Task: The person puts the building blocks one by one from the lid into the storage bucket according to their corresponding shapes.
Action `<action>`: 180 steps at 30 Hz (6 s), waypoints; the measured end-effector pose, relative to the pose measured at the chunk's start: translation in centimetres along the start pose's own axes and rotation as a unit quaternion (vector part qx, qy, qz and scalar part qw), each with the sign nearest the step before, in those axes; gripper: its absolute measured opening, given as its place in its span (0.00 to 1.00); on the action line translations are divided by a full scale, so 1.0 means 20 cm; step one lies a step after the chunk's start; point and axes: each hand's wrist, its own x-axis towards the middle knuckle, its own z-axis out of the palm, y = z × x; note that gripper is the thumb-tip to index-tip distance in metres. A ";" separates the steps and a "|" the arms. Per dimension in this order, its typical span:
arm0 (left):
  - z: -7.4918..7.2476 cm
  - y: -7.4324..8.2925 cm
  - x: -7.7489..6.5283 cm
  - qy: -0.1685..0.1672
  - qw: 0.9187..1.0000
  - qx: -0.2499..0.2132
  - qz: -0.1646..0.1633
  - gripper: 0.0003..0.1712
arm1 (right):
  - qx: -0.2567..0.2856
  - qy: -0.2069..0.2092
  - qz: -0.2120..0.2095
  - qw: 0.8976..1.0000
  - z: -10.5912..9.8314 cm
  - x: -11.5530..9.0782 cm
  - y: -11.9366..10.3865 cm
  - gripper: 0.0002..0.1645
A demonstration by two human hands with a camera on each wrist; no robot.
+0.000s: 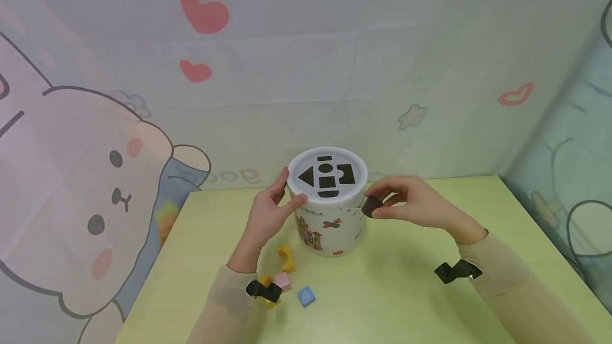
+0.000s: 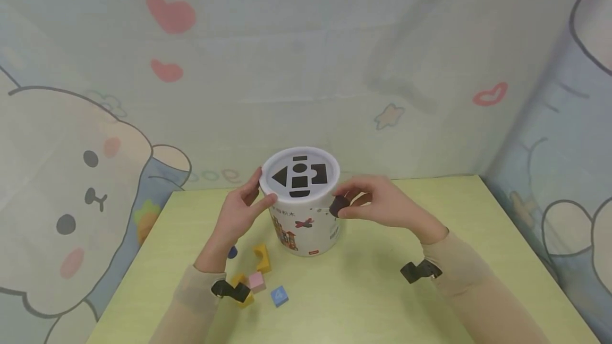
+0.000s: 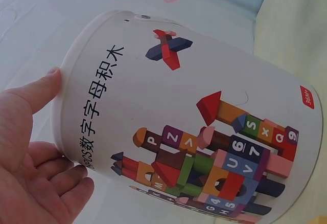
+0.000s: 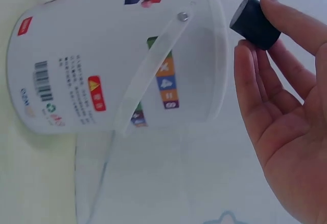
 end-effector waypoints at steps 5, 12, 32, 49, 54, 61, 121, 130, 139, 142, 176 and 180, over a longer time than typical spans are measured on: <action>0.00 0.00 0.00 0.001 1.000 -0.012 0.000 0.49 | 0.015 0.042 0.046 0.998 0.02 0.08 -0.04 0.22; 0.00 0.01 0.00 -0.008 1.000 0.002 -0.006 0.50 | -0.012 0.103 0.088 0.991 0.04 0.21 -0.05 0.25; -0.04 0.06 0.01 -0.035 0.998 0.031 -0.046 0.52 | -0.072 0.104 0.083 0.989 0.14 0.52 -0.01 0.25; -0.04 0.07 0.01 -0.045 0.997 0.041 -0.044 0.51 | -0.105 0.116 0.083 0.984 0.18 0.61 0.01 0.25; -0.04 0.07 0.00 -0.047 0.997 0.037 -0.043 0.51 | -0.112 0.113 0.081 0.984 0.19 0.61 0.01 0.25; -0.04 0.07 0.01 -0.045 0.998 0.036 -0.041 0.51 | -0.118 0.110 0.082 0.984 0.20 0.62 0.00 0.25; -0.08 0.01 0.00 -0.027 0.998 0.042 -0.033 0.51 | -0.142 -0.059 0.125 0.980 -0.05 0.39 0.08 0.69; -0.16 -0.05 -0.03 -0.007 0.998 0.062 0.019 0.42 | -0.138 -0.066 0.158 0.976 -0.08 0.37 0.03 0.67; -0.32 -0.23 -0.12 0.060 0.997 0.054 -0.006 0.24 | -0.140 -0.071 0.175 0.972 -0.07 0.38 -0.01 0.66; -0.36 -0.33 -0.16 0.064 0.993 0.092 -0.033 0.22 | -0.139 -0.071 0.181 0.971 -0.06 0.38 -0.02 0.65; -0.44 -0.68 -0.34 -0.106 0.985 0.115 -0.072 0.33 | -0.093 -0.060 0.193 0.975 -0.07 0.33 -0.01 0.66; -0.44 -0.69 -0.34 -0.102 0.985 0.118 -0.080 0.31 | -0.095 -0.058 0.194 0.975 -0.07 0.33 -0.02 0.66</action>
